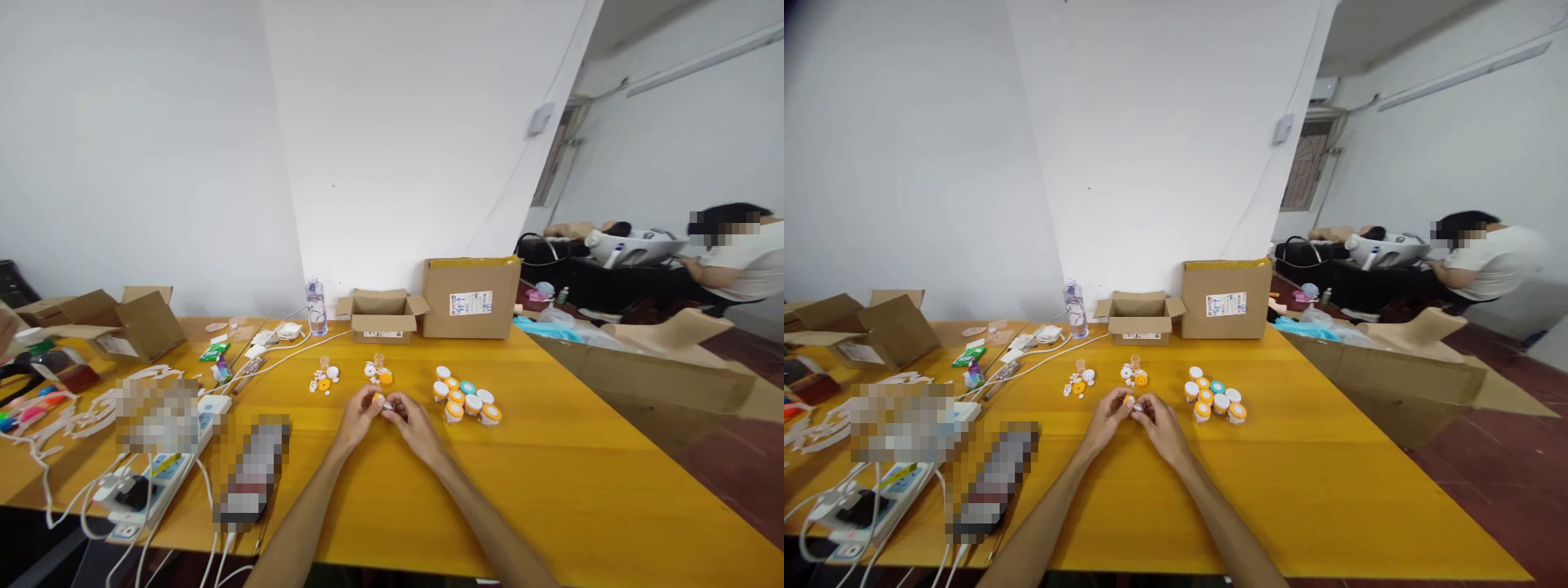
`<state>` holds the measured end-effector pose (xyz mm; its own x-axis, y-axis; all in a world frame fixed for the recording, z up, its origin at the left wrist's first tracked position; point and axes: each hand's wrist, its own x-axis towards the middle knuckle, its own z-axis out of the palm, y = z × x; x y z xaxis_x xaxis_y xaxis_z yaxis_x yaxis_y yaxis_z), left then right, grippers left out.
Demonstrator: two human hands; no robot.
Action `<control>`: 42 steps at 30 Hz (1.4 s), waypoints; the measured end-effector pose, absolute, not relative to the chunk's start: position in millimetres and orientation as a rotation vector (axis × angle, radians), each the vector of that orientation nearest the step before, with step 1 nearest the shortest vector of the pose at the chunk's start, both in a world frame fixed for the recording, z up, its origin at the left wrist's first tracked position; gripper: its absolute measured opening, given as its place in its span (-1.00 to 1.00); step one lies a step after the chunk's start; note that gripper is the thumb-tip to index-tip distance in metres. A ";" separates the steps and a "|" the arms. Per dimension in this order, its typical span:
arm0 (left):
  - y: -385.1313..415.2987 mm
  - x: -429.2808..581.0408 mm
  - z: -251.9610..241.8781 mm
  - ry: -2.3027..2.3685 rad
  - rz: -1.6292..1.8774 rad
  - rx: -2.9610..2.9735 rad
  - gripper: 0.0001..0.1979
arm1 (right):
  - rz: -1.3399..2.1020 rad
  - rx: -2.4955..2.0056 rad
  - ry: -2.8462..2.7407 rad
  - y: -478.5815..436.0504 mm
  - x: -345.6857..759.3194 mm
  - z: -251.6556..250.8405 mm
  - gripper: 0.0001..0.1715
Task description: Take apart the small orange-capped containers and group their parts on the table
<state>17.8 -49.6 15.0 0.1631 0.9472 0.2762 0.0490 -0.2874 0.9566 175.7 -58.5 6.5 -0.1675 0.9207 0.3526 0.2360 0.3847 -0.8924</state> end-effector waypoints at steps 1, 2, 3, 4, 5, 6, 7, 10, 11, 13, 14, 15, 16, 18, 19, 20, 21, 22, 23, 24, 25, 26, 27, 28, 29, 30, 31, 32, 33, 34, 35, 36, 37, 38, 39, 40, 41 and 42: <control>-50.7 18.6 16.8 1.010 1.257 1.567 -0.58 | 0.836 -1.043 -1.639 -59.4 175.4 5.4 -0.82; -51.9 19.2 18.6 1.022 1.252 1.589 -0.59 | 0.812 -1.044 -1.630 -59.9 175.1 4.3 -0.82; -53.1 19.9 20.5 1.029 1.245 1.606 -0.60 | 0.798 -1.044 -1.624 -60.0 174.8 3.3 -0.81; -54.1 20.4 22.1 1.034 1.239 1.618 -0.60 | 0.797 -1.046 -1.619 -59.8 174.5 2.5 -0.79; -54.9 20.8 23.3 1.037 1.239 1.625 -0.60 | 0.810 -1.053 -1.615 -59.5 174.1 1.8 -0.75; -55.4 21.1 24.1 1.040 1.243 1.628 -0.60 | 0.830 -1.060 -1.613 -59.0 173.9 1.4 -0.71; -55.7 21.3 24.4 1.045 1.250 1.629 -0.60 | 0.851 -1.065 -1.613 -58.6 173.6 1.2 -0.68; -55.2 21.4 23.0 1.060 1.255 1.631 -0.59 | 0.885 -1.053 -1.646 -58.6 173.2 2.2 -0.69; -54.9 21.5 22.1 1.066 1.247 1.635 -0.59 | 0.881 -1.040 -1.661 -59.0 173.3 2.7 -0.70; -54.4 21.6 20.6 1.080 1.233 1.641 -0.58 | 0.840 -1.017 -1.678 -60.1 173.7 3.4 -0.72; -54.3 21.7 20.1 1.086 1.229 1.644 -0.58 | 0.807 -1.007 -1.681 -60.6 174.0 3.4 -0.73; -54.3 21.9 19.6 1.091 1.228 1.644 -0.57 | 0.776 -0.999 -1.683 -60.9 174.2 3.2 -0.73; -54.4 22.1 19.4 1.094 1.228 1.642 -0.57 | 0.755 -0.995 -1.682 -61.0 174.4 2.8 -0.72; -54.6 22.4 19.4 1.095 1.230 1.635 -0.56 | 0.761 -1.008 -1.670 -60.8 174.3 2.0 -0.68; -54.7 22.5 19.5 1.097 1.231 1.633 -0.56 | 0.787 -1.021 -1.664 -60.7 174.2 1.8 -0.66; -54.8 22.6 19.8 1.099 1.232 1.632 -0.56 | 0.815 -1.034 -1.664 -60.6 174.1 1.8 -0.65; -54.9 22.8 20.1 1.101 1.233 1.631 -0.57 | 0.838 -1.042 -1.667 -60.6 174.0 2.2 -0.65; -55.0 23.0 20.4 1.102 1.233 1.633 -0.57 | 0.849 -1.043 -1.675 -60.9 174.1 2.8 -0.65; -55.2 23.1 20.7 1.102 1.233 1.633 -0.58 | 0.847 -1.035 -1.685 -61.3 174.2 3.7 -0.66; -55.3 23.3 21.0 1.100 1.232 1.633 -0.58 | 0.833 -1.022 -1.691 -61.8 174.4 4.6 -0.67; -55.4 23.4 21.3 1.099 1.232 1.632 -0.59 | 0.812 -1.007 -1.691 -62.3 174.7 5.5 -0.69; -55.4 23.5 21.5 1.099 1.233 1.632 -0.59 | 0.791 -0.996 -1.687 -62.8 174.8 6.3 -0.69; -55.5 23.5 21.6 1.099 1.236 1.632 -0.59 | 0.779 -0.992 -1.684 -63.0 174.9 6.7 -0.69; -55.5 23.5 21.7 1.097 1.239 1.631 -0.59 | 0.779 -0.997 -1.682 -63.1 174.9 6.8 -0.68; -55.5 23.4 21.7 1.097 1.244 1.629 -0.59 | 0.793 -1.008 -1.682 -63.0 174.7 6.6 -0.67; -55.5 23.3 21.6 1.097 1.247 1.626 -0.59 | 0.817 -1.022 -1.684 -62.8 174.5 6.2 -0.66; -55.5 23.2 21.5 1.097 1.247 1.623 -0.59 | 0.844 -1.033 -1.688 -62.6 174.3 5.6 -0.65; -55.4 23.1 21.3 1.099 1.244 1.620 -0.59 | 0.865 -1.039 -1.690 -62.4 174.2 5.0 -0.65; -55.4 23.1 21.1 1.103 1.238 1.619 -0.59 | 0.871 -1.039 -1.689 -62.3 174.1 4.6 -0.66; -55.3 23.0 20.9 1.107 1.230 1.621 -0.59 | 0.858 -1.035 -1.686 -62.3 174.2 4.4 -0.68; -55.1 23.0 20.6 1.112 1.224 1.624 -0.58 | 0.834 -1.027 -1.683 -62.4 174.3 4.5 -0.70; -55.0 22.9 20.3 1.118 1.219 1.627 -0.58 | 0.807 -1.016 -1.680 -62.6 174.5 4.9 -0.72; -54.8 22.8 20.0 1.123 1.217 1.629 -0.57 | 0.791 -1.008 -1.679 -62.7 174.5 5.5 -0.73; -54.7 22.7 19.8 1.126 1.218 1.628 -0.56 | 0.789 -1.004 -1.678 -62.9 174.5 6.1 -0.73; -54.6 22.6 19.6 1.126 1.218 1.623 -0.55 | 0.803 -1.007 -1.677 -63.0 174.4 6.6 -0.72; -54.6 22.4 19.4 1.124 1.218 1.617 -0.54 | 0.828 -1.016 -1.676 -63.0 174.2 7.0 -0.71; -54.6 22.3 19.3 1.119 1.217 1.611 -0.54 | 0.855 -1.029 -1.676 -63.0 173.9 7.1 -0.70; -54.6 22.2 19.2 1.114 1.217 1.606 -0.53 | 0.875 -1.039 -1.677 -63.0 173.7 7.0 -0.70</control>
